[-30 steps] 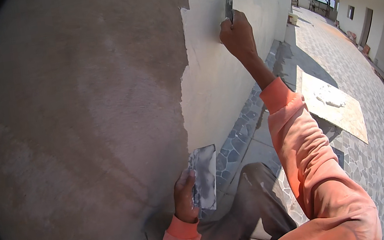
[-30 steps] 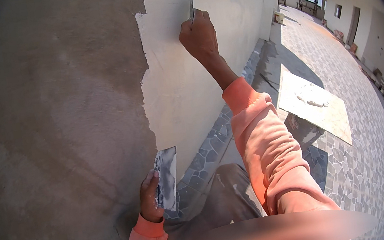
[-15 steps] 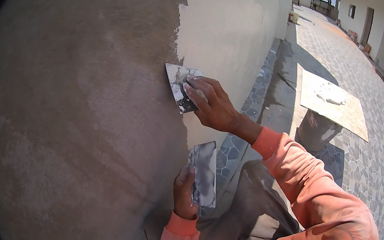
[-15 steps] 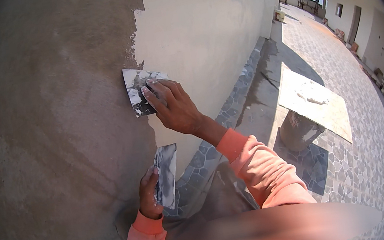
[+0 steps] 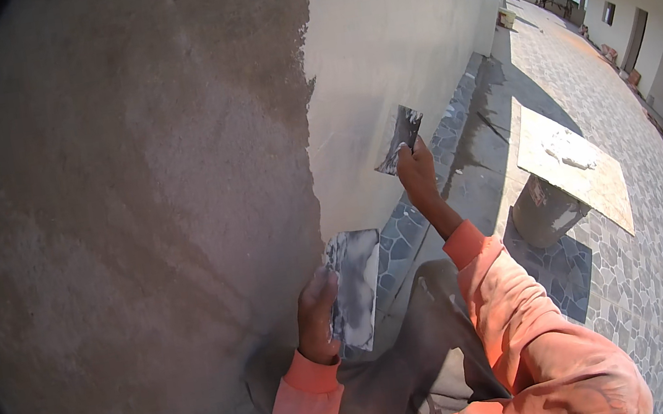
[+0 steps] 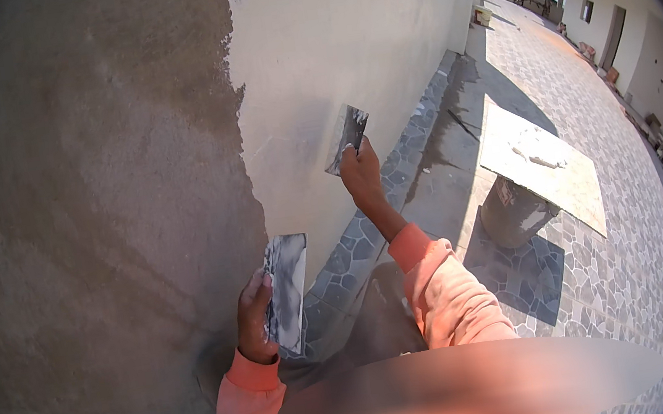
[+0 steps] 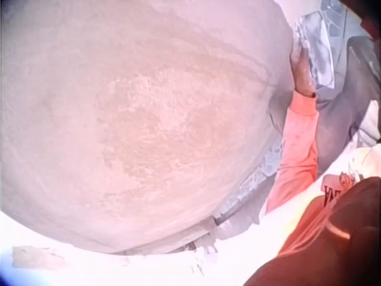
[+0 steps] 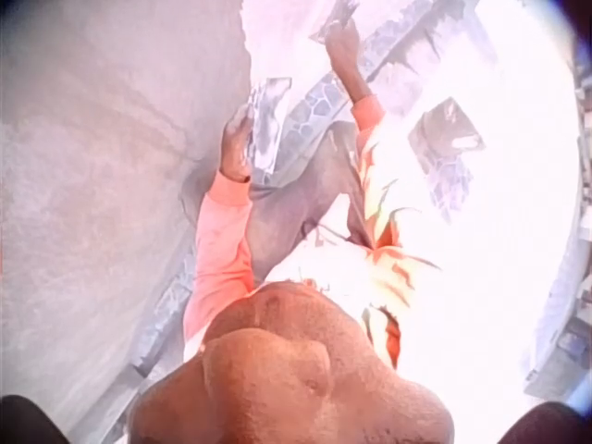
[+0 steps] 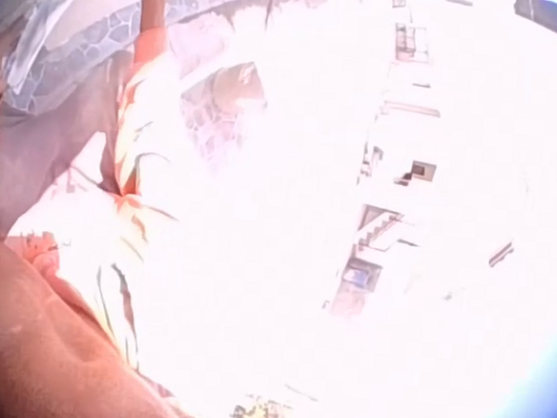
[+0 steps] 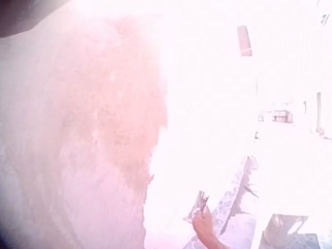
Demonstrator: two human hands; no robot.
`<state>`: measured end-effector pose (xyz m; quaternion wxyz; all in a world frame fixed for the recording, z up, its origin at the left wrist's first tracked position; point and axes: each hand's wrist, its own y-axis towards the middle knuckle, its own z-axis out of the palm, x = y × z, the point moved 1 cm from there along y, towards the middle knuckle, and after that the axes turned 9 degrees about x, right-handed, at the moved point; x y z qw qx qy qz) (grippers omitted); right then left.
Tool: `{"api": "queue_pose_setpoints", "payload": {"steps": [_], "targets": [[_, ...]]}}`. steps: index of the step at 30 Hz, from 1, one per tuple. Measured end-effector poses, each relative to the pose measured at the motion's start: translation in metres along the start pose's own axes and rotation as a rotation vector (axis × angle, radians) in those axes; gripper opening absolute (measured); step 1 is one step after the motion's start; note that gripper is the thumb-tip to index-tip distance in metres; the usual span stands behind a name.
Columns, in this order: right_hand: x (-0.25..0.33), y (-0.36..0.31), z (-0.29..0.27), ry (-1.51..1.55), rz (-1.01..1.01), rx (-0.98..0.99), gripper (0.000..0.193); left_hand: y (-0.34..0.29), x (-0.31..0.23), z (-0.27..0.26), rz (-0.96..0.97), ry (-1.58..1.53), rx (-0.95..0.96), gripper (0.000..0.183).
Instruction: Apply plaster or putty to an exterior wall using spatulas.
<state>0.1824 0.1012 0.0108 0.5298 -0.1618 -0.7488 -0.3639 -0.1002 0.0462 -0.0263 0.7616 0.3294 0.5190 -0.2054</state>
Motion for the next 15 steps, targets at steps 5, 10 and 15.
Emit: {"api": "queue_pose_setpoints", "payload": {"steps": [5,10,15], "targets": [[0.004,-0.005,0.017,-0.019,0.015,-0.012,0.026,-0.003,-0.005,0.005,-0.167,-0.314,-0.053,0.029],[0.037,-0.023,0.034,-0.127,-0.244,0.000,0.035,-0.005,-0.012,0.004,0.131,0.287,-0.030,0.027],[0.070,-0.060,0.054,-0.147,-0.555,0.071,0.043,-0.025,-0.016,0.002,-0.083,-0.266,-0.122,0.033]]}}
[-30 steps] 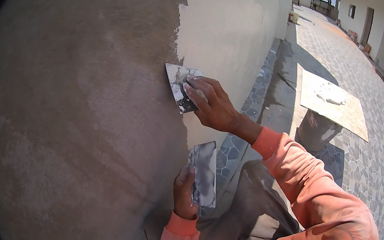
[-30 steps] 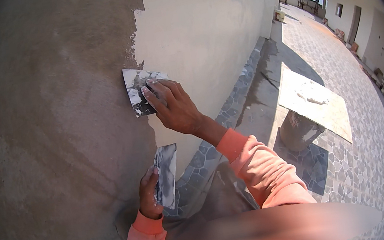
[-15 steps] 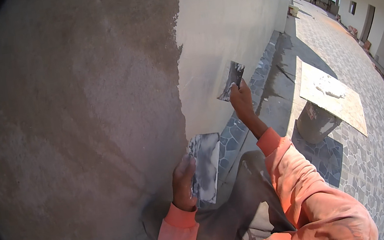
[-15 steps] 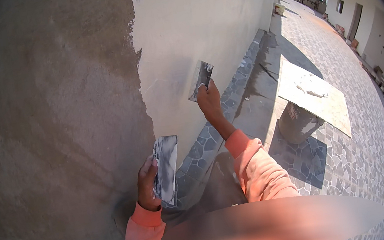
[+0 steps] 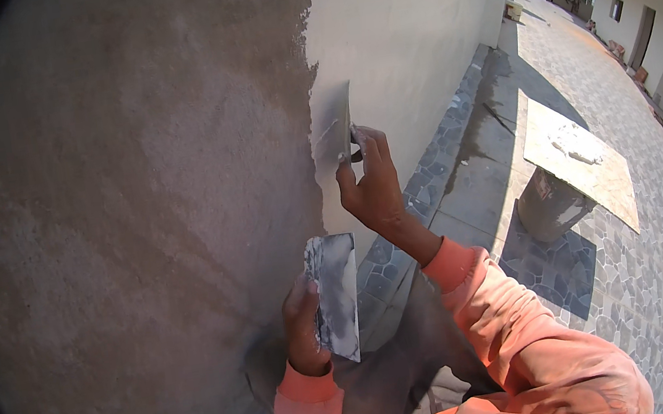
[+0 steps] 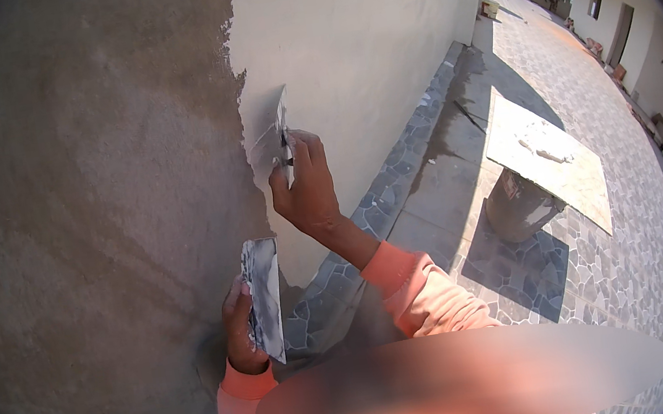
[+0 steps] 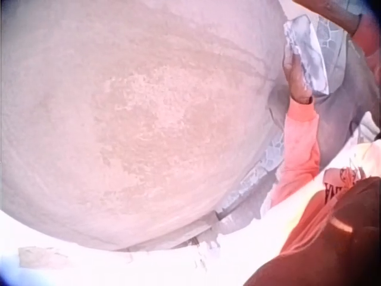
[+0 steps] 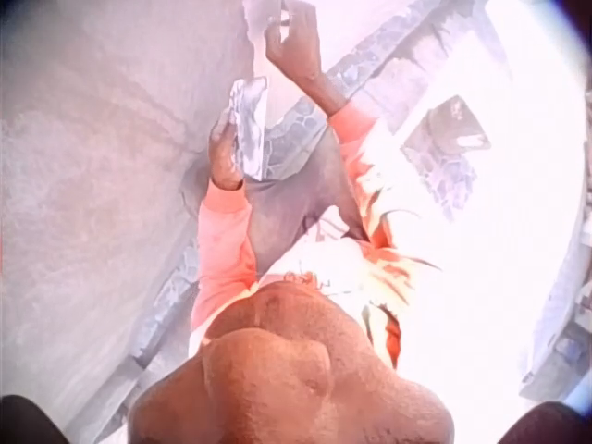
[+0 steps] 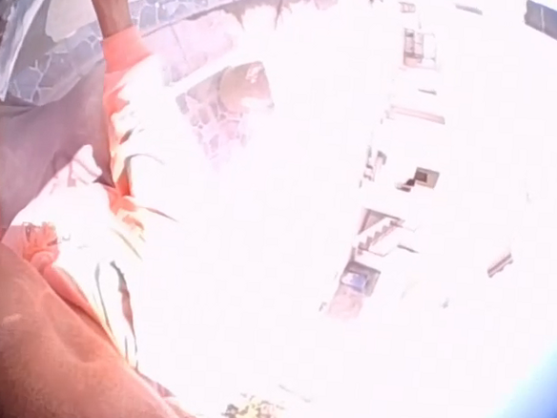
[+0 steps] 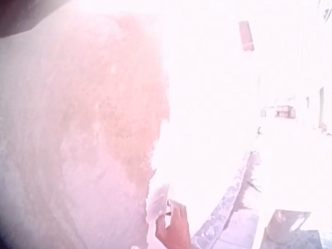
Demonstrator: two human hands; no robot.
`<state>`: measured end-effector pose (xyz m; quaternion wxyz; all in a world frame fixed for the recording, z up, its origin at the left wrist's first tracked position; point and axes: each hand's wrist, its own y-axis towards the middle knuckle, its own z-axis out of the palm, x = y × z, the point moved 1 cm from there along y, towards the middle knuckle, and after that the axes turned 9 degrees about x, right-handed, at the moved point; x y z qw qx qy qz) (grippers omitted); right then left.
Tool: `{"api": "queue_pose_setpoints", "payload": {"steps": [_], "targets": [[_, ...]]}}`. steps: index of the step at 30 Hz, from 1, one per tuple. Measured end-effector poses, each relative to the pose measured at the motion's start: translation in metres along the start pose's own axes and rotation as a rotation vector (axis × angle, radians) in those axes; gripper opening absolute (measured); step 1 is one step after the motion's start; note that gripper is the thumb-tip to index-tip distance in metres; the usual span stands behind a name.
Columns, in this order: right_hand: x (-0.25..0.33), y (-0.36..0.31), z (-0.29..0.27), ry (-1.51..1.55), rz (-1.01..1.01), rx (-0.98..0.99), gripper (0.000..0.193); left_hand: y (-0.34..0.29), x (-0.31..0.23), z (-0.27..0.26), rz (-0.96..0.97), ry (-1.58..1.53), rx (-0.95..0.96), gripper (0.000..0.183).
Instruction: Apply plaster or putty to an exterior wall using spatulas.
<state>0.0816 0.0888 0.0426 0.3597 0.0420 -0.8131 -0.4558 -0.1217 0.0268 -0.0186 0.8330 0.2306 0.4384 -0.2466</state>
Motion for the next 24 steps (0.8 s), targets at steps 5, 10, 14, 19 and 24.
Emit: {"api": "queue_pose_setpoints", "payload": {"steps": [5,10,14,19,24], "targets": [[0.043,-0.021,0.009,-0.062,-0.302,0.082,0.046,-0.030,-0.008,-0.008,-0.010,-0.152,-0.172,0.034],[0.052,-0.038,-0.020,0.237,0.014,0.154,0.035,-0.041,0.001,-0.013,-0.001,-0.104,-0.338,0.030],[0.059,-0.047,-0.057,0.549,0.481,0.269,0.034,-0.044,0.016,-0.030,-0.036,-0.086,-0.393,0.029],[0.081,-0.067,-0.075,0.413,-0.155,0.330,0.038,-0.039,0.033,-0.037,-0.106,-0.222,-0.239,0.038],[0.090,-0.080,-0.075,0.185,-0.656,0.689,0.046,-0.024,0.041,-0.011,-0.194,-0.508,-0.003,0.044]]}}
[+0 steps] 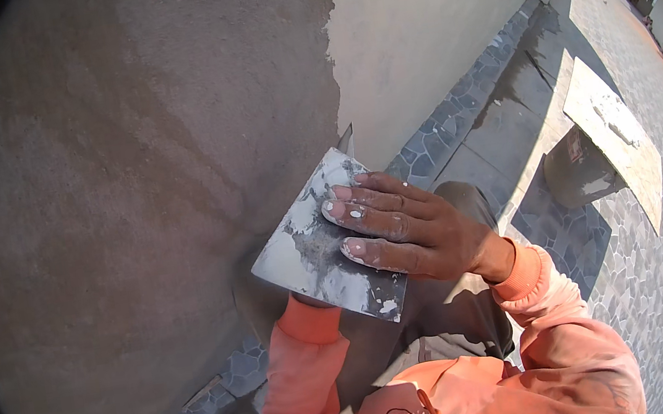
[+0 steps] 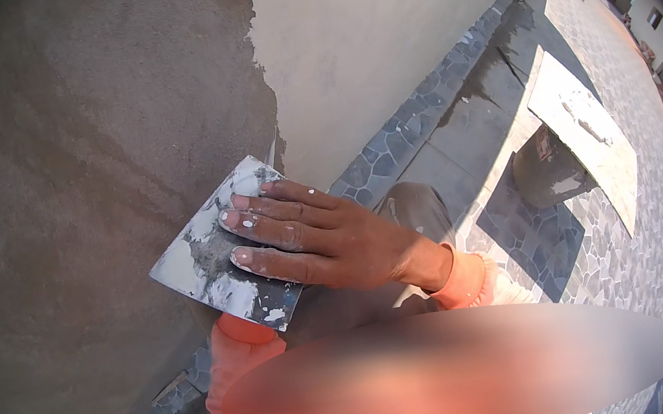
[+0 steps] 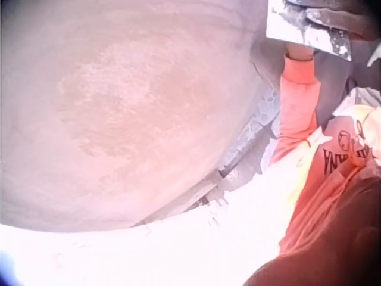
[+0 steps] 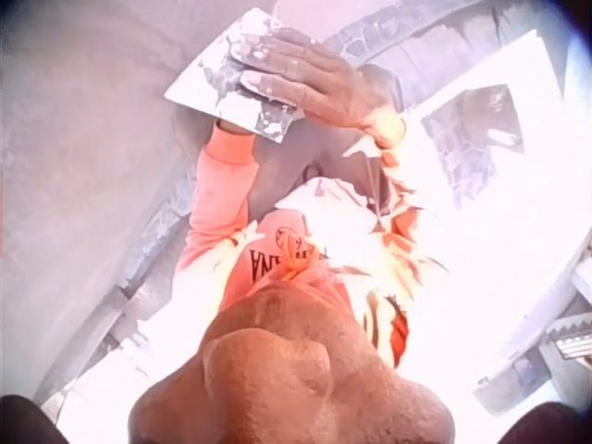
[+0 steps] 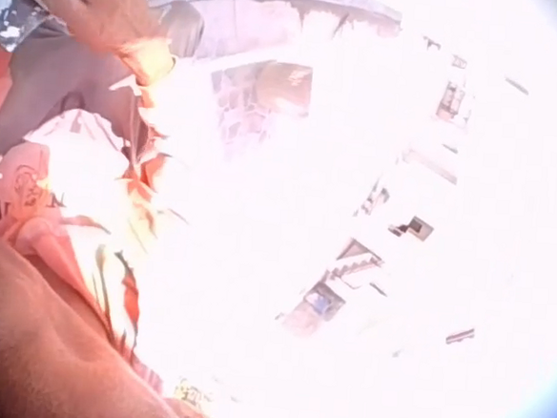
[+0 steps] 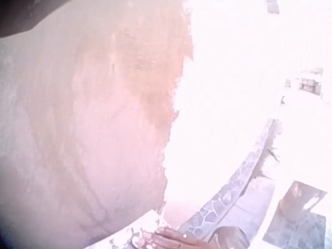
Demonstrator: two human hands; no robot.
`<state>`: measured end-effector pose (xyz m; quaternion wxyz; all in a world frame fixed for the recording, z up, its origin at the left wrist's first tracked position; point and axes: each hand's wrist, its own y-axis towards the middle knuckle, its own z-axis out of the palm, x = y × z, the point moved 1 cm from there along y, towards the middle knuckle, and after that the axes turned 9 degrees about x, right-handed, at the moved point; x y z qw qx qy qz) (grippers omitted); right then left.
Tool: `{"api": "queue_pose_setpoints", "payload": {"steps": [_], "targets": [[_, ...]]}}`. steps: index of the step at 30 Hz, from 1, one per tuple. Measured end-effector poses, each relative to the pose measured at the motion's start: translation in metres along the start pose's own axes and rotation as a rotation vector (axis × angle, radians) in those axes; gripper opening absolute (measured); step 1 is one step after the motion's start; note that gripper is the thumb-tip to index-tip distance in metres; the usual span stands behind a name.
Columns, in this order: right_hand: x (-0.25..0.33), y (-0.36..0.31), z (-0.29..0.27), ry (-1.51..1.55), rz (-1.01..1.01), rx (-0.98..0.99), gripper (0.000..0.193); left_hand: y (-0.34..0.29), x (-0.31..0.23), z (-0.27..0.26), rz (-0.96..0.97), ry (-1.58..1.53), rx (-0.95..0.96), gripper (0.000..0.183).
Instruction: Apply plaster or putty to an exterior wall using spatulas.
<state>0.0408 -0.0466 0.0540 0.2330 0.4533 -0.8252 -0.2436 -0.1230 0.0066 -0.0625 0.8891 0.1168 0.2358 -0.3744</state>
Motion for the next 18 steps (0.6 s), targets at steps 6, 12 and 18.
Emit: {"api": "queue_pose_setpoints", "payload": {"steps": [6,12,18], "targets": [[-0.012,-0.026,0.006,-0.161,0.012,0.127,0.037,0.010,-0.004,0.002,0.110,0.302,0.027,0.045],[-0.042,-0.086,0.003,-0.217,0.187,0.178,0.050,0.007,-0.017,0.017,0.260,0.817,-0.094,0.032],[-0.034,-0.123,0.014,0.009,0.511,0.013,0.052,0.017,-0.034,0.041,0.296,0.538,-0.242,0.024]]}}
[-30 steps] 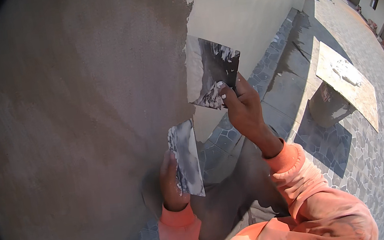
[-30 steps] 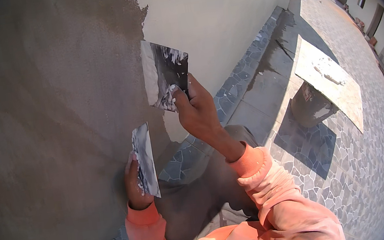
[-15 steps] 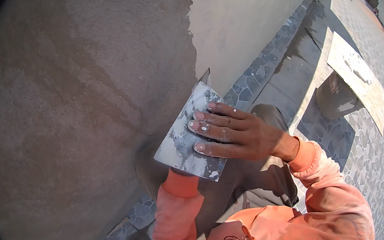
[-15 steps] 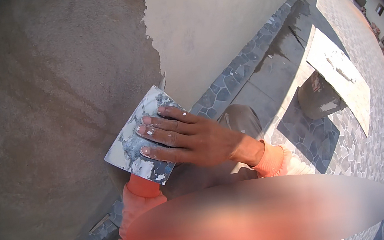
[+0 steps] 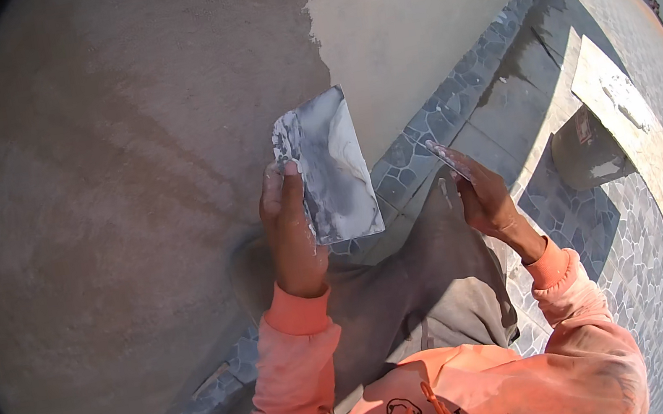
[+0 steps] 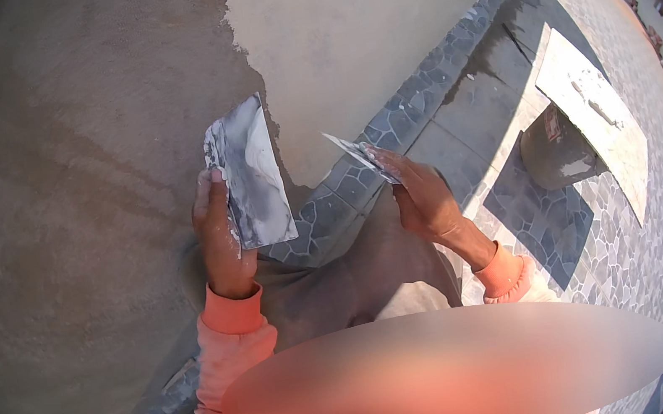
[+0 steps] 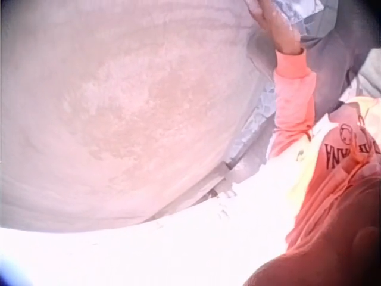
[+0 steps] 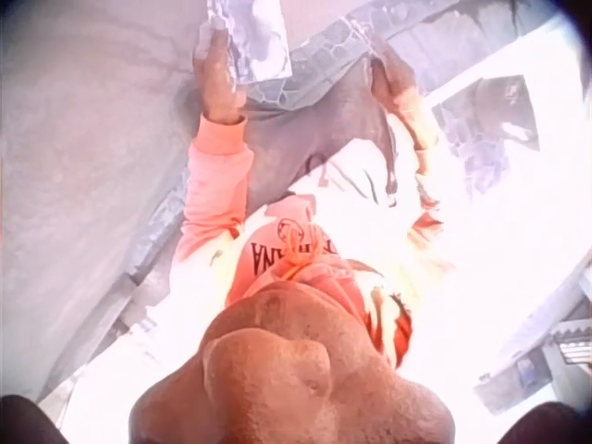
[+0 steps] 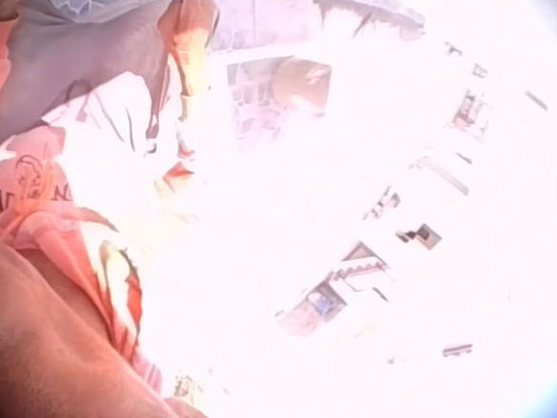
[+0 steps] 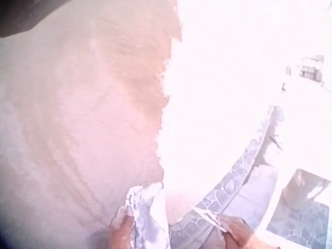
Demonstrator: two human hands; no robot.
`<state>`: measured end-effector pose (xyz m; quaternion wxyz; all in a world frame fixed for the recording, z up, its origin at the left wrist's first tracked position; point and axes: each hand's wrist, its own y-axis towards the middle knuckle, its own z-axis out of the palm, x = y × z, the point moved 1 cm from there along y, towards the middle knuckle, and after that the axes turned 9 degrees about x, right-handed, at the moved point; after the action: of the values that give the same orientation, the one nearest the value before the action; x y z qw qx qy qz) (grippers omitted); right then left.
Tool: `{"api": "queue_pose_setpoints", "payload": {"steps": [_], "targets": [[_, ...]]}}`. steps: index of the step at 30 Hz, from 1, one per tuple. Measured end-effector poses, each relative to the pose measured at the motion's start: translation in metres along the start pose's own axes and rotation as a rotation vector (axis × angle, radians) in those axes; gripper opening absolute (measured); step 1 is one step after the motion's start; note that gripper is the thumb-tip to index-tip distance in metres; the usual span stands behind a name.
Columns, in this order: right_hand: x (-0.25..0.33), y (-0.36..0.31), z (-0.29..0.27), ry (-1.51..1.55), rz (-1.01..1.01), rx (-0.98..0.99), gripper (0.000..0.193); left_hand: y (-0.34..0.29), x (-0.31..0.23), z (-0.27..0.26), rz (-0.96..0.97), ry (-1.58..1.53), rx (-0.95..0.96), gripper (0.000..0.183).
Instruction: Apply plaster or putty to an exterior wall using spatulas.
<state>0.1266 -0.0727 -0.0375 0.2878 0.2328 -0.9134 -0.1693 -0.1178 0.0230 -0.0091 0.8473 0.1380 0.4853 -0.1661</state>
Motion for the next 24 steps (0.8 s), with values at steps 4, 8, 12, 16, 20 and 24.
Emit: {"api": "queue_pose_setpoints", "payload": {"steps": [4,8,12,16,20,24], "targets": [[0.037,-0.019,0.009,0.569,0.741,-0.363,0.030,0.008,-0.004,0.017,0.256,0.394,-0.178,0.029],[0.067,-0.013,0.028,0.631,0.753,-0.563,0.026,0.005,0.001,0.032,0.462,0.796,-0.350,0.031],[0.077,-0.007,0.045,0.922,0.814,-0.717,0.026,-0.005,0.014,0.037,0.350,0.805,-0.302,0.028],[0.080,0.002,0.049,1.156,0.831,-0.827,0.028,0.001,0.020,0.044,0.799,1.020,-0.294,0.029],[0.081,0.009,0.049,1.206,0.853,-0.847,0.029,-0.015,0.017,0.051,0.724,1.016,-0.031,0.034],[0.079,0.010,0.052,1.171,0.922,-0.807,0.028,-0.019,0.021,0.056,0.749,1.117,-0.051,0.039]]}}
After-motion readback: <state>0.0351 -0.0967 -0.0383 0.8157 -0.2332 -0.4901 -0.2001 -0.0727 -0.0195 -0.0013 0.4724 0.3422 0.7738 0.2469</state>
